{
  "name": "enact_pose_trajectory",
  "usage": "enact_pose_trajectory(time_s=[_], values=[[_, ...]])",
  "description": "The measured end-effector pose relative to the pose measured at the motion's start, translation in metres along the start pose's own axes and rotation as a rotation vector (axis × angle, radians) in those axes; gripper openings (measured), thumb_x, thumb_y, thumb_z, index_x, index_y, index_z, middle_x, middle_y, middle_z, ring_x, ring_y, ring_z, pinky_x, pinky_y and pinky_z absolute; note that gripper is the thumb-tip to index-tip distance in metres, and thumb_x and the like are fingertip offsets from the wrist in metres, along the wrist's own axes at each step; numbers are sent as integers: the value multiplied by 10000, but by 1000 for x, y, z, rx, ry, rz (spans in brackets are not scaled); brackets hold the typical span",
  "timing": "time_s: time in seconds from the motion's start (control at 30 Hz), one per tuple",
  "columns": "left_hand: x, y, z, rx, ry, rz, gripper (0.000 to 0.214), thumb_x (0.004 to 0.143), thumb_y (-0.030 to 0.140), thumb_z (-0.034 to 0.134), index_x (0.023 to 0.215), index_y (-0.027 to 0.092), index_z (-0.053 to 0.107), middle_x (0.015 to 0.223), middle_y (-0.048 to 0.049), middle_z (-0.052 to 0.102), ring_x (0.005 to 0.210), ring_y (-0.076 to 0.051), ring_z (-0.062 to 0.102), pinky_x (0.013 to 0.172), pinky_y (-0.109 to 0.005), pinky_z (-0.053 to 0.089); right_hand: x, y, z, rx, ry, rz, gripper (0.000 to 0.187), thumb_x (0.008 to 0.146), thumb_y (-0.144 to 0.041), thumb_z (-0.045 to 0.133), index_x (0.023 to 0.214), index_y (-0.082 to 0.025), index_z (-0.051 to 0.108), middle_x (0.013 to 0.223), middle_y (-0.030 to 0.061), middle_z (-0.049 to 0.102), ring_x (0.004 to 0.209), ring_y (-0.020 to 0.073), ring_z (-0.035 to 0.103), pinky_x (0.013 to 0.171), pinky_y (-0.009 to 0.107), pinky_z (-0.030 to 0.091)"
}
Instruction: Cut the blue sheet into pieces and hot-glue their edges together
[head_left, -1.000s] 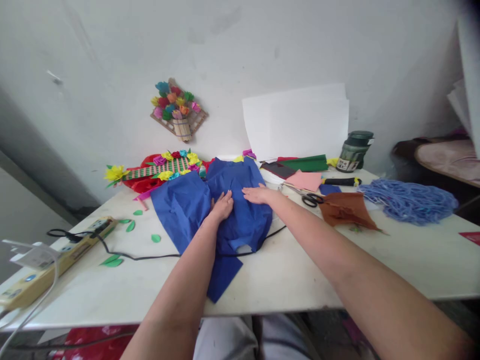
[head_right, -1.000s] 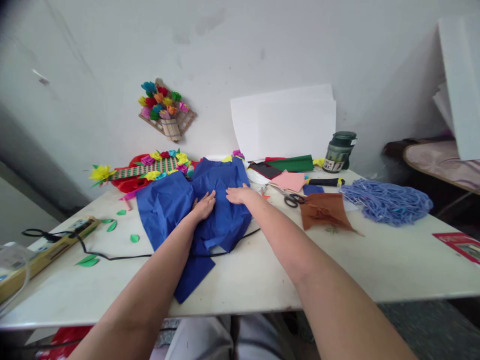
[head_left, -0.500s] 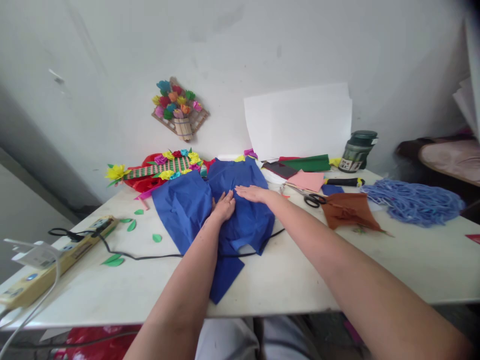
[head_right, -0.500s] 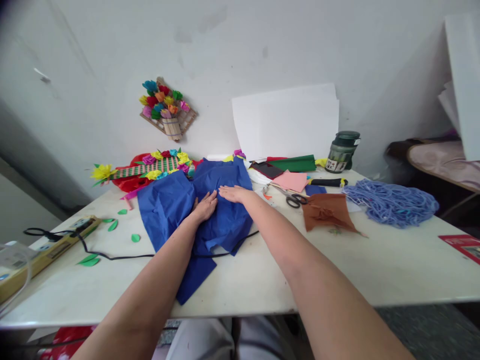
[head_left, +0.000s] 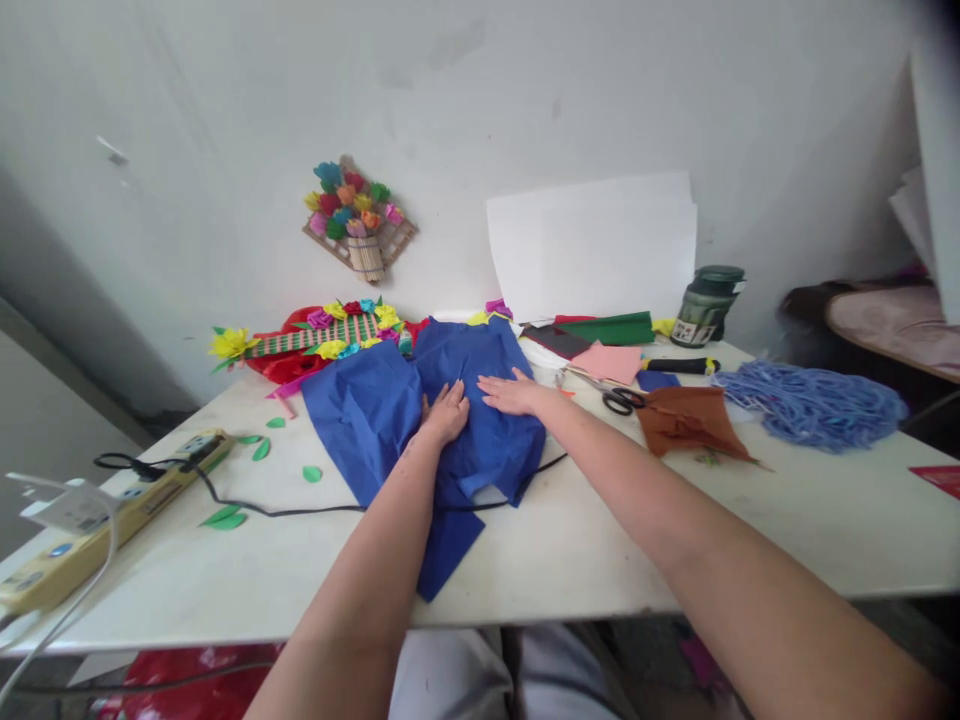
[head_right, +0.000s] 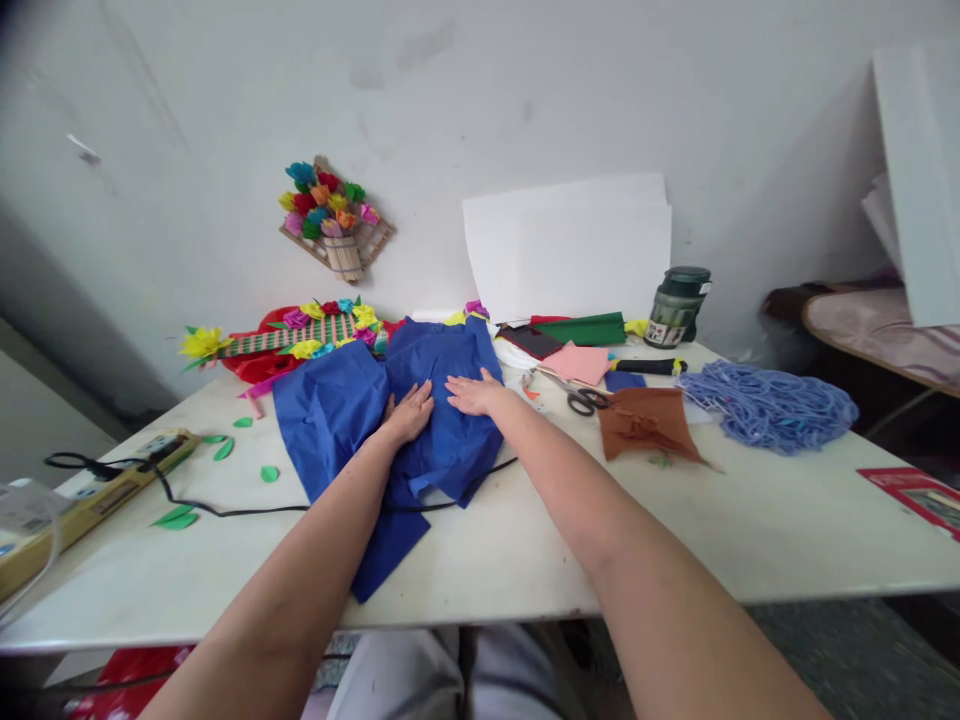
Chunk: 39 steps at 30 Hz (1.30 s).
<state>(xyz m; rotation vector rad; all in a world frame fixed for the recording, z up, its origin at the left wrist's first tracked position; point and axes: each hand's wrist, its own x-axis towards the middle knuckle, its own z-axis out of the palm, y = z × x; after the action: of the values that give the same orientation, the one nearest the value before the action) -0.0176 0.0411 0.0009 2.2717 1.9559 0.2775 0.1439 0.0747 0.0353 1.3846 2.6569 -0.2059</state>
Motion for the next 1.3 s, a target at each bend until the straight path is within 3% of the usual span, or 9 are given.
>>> enact_pose_trajectory(time_s=[0.3,0.4,0.87,1.13,1.3], values=[[-1,2,-2,-22,-10,-21,562,873,333,117,1405,176,209,1460,2,210,1352,-198,134,1089,-493,39,-6,-10,2,-59,-6,2,567,907,-393,182,1428,-179,113,1480,-2,50,1355,157,87,1073,466,-33],[1,0,-1,-27,-13,-18,565,873,340,120,1405,172,204,1462,-4,201,1353,-191,128,1087,-493,27,-8,-13,2,-57,-2,7,564,902,-388,194,1424,-178,154,1479,0,73,1356,160,75,1072,466,-44],[0,0,-3,-32,-7,7,539,884,324,126,1406,209,194,1464,-15,197,1351,-173,136,1089,-453,23,-19,-22,23,-68,142,-73,600,881,-452,209,1418,-182,204,1469,32,144,1354,165,100,1073,457,-70],[-15,-3,-7,43,182,153,548,898,357,126,1413,172,159,1476,-6,162,1350,-110,116,1100,-334,44,-50,-22,24,-58,163,-78,786,816,-636,219,1416,-129,202,1471,67,134,1359,220,49,1054,478,-118],[-28,-1,-8,174,88,240,618,872,498,177,1401,180,213,1461,-24,222,1360,-162,76,1096,-389,-10,-59,-25,28,-90,170,-71,802,790,-668,262,1412,-162,232,1465,62,176,1358,236,23,1041,484,-146]])
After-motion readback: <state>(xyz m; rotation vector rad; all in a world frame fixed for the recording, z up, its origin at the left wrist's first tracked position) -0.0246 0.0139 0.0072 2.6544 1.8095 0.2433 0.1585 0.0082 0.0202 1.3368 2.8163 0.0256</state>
